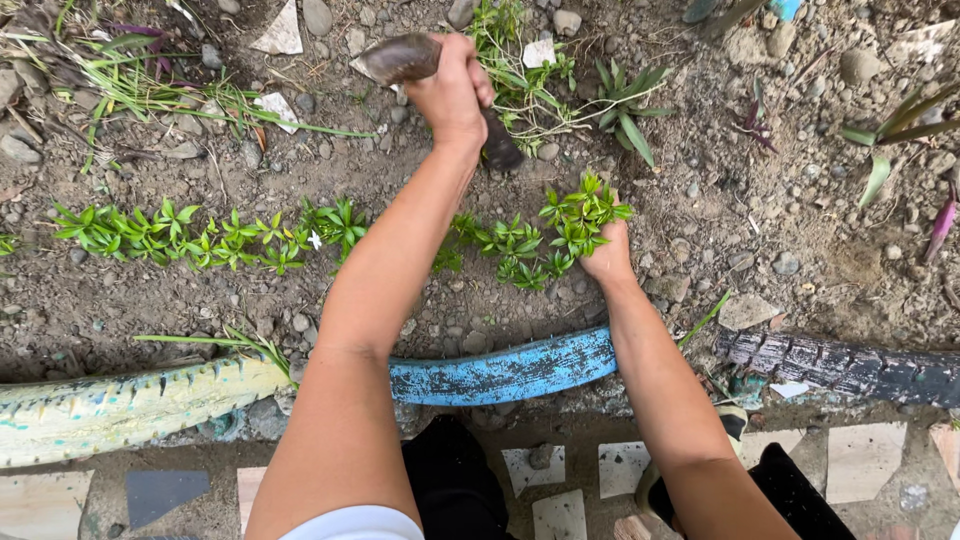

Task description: The person digs small holes in the soil using a tool and plants green seedlings into the ground, then uses the tool to cut a small stem.

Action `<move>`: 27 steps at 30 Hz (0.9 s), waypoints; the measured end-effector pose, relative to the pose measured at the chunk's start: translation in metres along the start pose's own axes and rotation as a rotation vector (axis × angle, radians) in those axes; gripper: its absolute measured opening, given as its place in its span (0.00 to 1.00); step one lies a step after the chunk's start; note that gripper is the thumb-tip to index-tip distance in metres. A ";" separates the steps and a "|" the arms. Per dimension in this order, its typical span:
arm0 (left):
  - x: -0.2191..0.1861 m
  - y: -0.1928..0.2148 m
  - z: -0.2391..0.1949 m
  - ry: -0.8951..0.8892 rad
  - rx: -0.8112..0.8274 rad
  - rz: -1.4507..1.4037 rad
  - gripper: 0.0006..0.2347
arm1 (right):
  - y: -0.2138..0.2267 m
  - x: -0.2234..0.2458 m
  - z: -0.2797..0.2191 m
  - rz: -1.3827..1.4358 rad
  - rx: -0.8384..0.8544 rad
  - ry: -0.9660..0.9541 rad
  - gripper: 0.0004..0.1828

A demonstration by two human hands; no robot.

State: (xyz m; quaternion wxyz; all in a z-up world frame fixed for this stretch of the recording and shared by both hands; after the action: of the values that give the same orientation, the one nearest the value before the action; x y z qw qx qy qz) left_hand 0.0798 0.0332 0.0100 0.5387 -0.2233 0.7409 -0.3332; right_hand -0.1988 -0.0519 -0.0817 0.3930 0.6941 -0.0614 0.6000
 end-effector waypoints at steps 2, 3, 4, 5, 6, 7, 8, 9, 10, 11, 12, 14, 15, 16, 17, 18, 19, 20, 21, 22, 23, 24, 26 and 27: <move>-0.004 0.009 -0.001 0.039 -0.191 0.017 0.05 | -0.002 0.004 0.005 0.001 0.037 0.004 0.27; -0.003 0.006 -0.003 0.038 -0.183 0.017 0.05 | -0.002 0.004 0.006 0.000 0.052 0.003 0.29; -0.001 0.003 -0.008 0.033 -0.166 0.093 0.05 | -0.003 0.004 0.007 -0.002 0.067 0.002 0.30; 0.000 0.003 -0.012 0.032 -0.158 0.167 0.05 | -0.002 0.001 0.005 -0.007 0.090 -0.003 0.32; -0.001 0.001 -0.009 0.034 -0.159 0.164 0.05 | -0.003 -0.003 0.005 -0.010 0.091 -0.004 0.32; -0.002 -0.001 -0.003 0.051 -0.162 0.104 0.07 | -0.006 -0.008 0.004 0.076 0.106 -0.011 0.29; -0.004 -0.002 0.004 0.068 -0.165 0.043 0.08 | -0.007 -0.014 0.004 0.163 0.121 -0.019 0.26; -0.008 0.001 0.012 0.072 -0.169 0.043 0.08 | -0.006 -0.019 0.003 0.161 0.123 -0.023 0.26; -0.016 0.004 0.021 0.007 -0.148 0.028 0.08 | -0.003 -0.023 0.004 0.077 0.112 0.019 0.28; -0.022 0.007 0.027 -0.061 -0.125 0.016 0.08 | -0.005 -0.025 0.003 -0.001 0.099 0.064 0.29; -0.017 0.012 0.020 -0.061 -0.126 0.020 0.08 | -0.006 -0.026 0.000 0.002 0.101 0.061 0.29; -0.005 0.017 0.003 0.060 -0.233 0.115 0.10 | -0.011 -0.028 0.005 0.239 0.108 -0.023 0.29; -0.002 0.013 -0.002 0.055 -0.228 0.117 0.10 | -0.011 -0.027 0.008 0.243 0.105 -0.017 0.29; 0.005 0.011 -0.014 0.137 -0.219 0.118 0.09 | -0.013 -0.031 0.010 0.530 0.114 -0.186 0.24; 0.009 0.012 -0.025 0.227 -0.222 0.119 0.08 | -0.015 -0.036 0.004 0.811 0.125 -0.371 0.20; 0.006 0.012 -0.025 0.230 -0.229 0.123 0.08 | -0.017 -0.036 0.000 0.811 0.127 -0.379 0.20; 0.003 0.004 -0.019 0.139 -0.112 0.142 0.08 | -0.016 -0.034 0.001 0.756 0.135 -0.324 0.19; 0.001 -0.004 -0.012 0.048 0.005 0.161 0.09 | -0.014 -0.033 0.002 0.702 0.142 -0.270 0.18; -0.003 -0.004 -0.002 0.055 0.002 0.164 0.09 | -0.013 -0.033 0.001 0.702 0.140 -0.278 0.18; -0.012 0.001 0.011 0.012 -0.081 0.123 0.08 | -0.009 -0.030 0.002 0.438 0.130 -0.117 0.23; -0.018 0.004 0.019 -0.038 -0.155 0.085 0.08 | -0.009 -0.026 0.005 0.178 0.113 0.048 0.27; -0.015 0.006 0.013 -0.036 -0.149 0.090 0.08 | -0.011 -0.025 0.005 0.183 0.107 0.047 0.27; -0.007 0.009 -0.003 0.041 -0.221 0.143 0.08 | -0.021 -0.040 0.010 1.054 0.022 -0.512 0.16; -0.003 0.006 -0.009 0.042 -0.218 0.145 0.08 | -0.020 -0.042 0.009 1.056 0.019 -0.511 0.16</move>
State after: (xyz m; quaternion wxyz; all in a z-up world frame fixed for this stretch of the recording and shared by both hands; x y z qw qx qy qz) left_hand 0.0726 0.0420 0.0093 0.5183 -0.2195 0.7979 -0.2157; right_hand -0.1918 -0.0605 -0.1275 0.0071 0.6956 -0.4862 0.5289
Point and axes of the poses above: each hand's wrist, its own z-axis towards the middle knuckle, its own y-axis out of the back of the hand, x = y × z, the point moved 3 cm from there along z, towards the middle knuckle, and after that the axes turned 7 degrees about -z, right-handed, at the moved point
